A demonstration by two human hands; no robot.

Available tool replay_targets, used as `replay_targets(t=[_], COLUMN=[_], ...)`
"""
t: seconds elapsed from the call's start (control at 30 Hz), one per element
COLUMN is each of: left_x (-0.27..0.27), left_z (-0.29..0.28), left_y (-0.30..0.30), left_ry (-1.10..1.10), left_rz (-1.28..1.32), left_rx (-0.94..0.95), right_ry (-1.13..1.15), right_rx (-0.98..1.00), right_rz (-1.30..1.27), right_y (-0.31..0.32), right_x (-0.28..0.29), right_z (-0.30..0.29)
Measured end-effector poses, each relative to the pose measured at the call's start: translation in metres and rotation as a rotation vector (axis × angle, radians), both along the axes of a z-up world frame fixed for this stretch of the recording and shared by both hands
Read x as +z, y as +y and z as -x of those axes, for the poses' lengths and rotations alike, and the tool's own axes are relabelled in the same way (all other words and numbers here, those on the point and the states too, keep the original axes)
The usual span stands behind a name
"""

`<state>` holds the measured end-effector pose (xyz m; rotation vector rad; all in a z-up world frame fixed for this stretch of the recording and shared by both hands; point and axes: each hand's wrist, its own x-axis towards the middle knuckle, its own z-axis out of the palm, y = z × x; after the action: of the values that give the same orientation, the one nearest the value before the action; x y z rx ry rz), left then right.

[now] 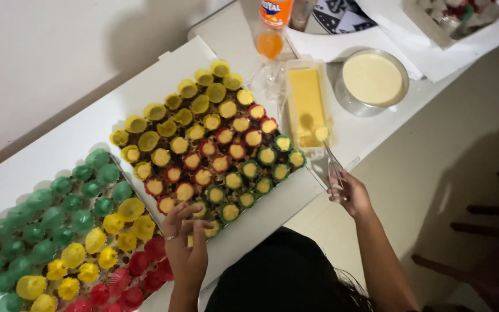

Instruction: Scooping a yellow batter or mixture into small colorful cupcake liners using a cookie scoop.

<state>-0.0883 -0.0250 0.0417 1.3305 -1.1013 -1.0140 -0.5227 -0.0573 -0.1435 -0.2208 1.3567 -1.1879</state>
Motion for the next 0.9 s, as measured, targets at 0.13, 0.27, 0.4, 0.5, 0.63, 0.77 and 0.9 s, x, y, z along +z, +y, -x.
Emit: replay_targets(t=[0.13,0.27,0.4,0.5,0.63,0.77,0.9], left_x=[-0.005,-0.009,-0.018,-0.017,-0.014,-0.02,-0.026], left_z=[-0.005,-0.006,-0.009,-0.013,-0.017,-0.028,-0.045], left_y=[0.003,0.009,0.011,0.012,0.016,0.025,0.038], left_ry=[-0.19,-0.241,-0.261,-0.241,-0.229,-0.195,-0.187], left_rz=[0.014,0.061,0.049,0.067,0.092,0.096,0.21], left_rx=[0.06,0.067,0.104,0.115,0.127,0.157,0.177], right_ry=[-0.004,-0.005,-0.01,-0.078,-0.078,-0.141,-0.125], right_rx=[0.045,0.019,0.047,0.019,0.017,0.154,0.18], right_rz=[0.023,-0.008,-0.01,0.003,-0.066,-0.034,-0.021], right_y=[-0.002,0.005,0.006,0.004,0.002,-0.004,-0.005], right_x=[-0.006,0.003,0.006,-0.006,-0.018,-0.004,0.007], right_z=[0.007,-0.002,-0.008,-0.003,0.006,0.018,0.019])
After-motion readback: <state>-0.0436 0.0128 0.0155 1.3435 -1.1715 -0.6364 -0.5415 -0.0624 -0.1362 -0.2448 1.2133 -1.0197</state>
